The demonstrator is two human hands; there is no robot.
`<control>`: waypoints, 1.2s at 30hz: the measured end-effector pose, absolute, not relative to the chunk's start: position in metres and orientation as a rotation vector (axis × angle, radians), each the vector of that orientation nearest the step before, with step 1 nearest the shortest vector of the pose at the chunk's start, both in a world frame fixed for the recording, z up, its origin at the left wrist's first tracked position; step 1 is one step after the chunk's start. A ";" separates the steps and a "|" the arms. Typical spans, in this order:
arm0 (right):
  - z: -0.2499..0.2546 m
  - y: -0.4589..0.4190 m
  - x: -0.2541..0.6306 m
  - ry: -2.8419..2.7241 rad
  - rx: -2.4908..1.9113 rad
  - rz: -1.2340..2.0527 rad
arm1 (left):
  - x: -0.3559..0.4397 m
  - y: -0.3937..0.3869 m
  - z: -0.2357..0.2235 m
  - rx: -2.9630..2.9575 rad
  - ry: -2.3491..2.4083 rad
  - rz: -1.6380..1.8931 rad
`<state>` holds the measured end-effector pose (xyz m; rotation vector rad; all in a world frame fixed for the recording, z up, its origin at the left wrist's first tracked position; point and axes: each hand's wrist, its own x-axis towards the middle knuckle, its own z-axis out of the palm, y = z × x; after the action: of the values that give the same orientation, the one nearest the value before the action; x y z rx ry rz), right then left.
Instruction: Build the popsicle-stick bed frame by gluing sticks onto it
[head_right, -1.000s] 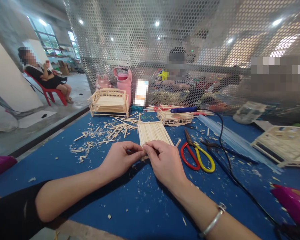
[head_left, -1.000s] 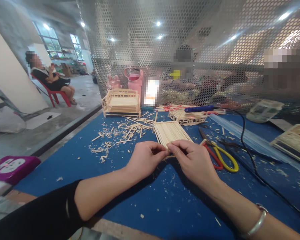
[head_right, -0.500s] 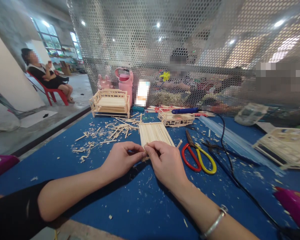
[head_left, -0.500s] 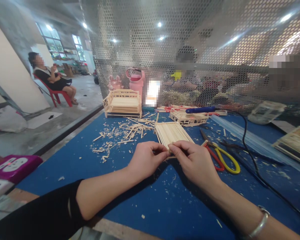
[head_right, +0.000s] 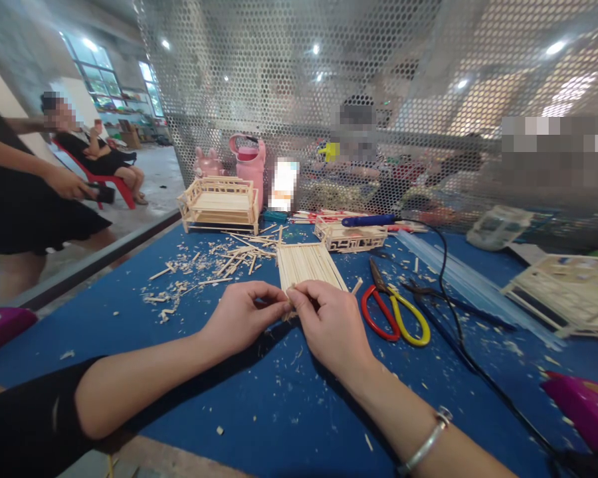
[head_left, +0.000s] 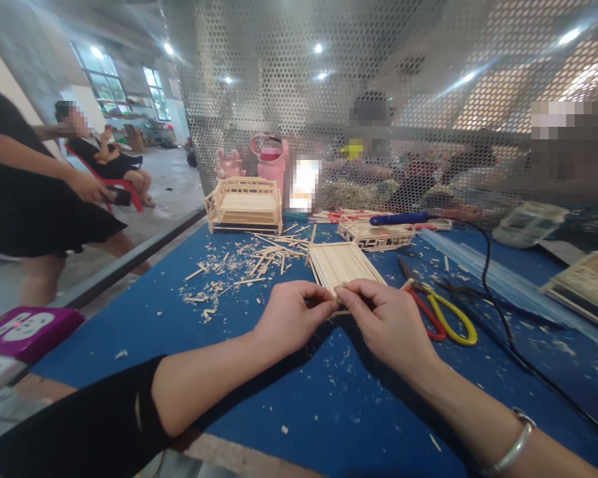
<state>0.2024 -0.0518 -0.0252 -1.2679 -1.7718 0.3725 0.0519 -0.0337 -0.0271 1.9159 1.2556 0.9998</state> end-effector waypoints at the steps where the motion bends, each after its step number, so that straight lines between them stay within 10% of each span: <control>1: -0.026 -0.052 0.202 -1.769 -1.264 0.380 | 0.052 -0.033 -0.027 1.903 1.250 0.994; 19: -0.002 -0.040 0.277 -1.047 -1.170 -0.009 | 0.019 -0.006 -0.016 1.760 1.320 1.080; 36: -0.002 -0.051 0.266 -2.078 -1.986 0.525 | 0.033 0.001 -0.010 1.322 1.367 1.104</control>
<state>0.2662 -0.0506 -0.0021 -1.9864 -2.0783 0.5248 0.0325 0.0013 -0.0101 1.3220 1.3672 1.1044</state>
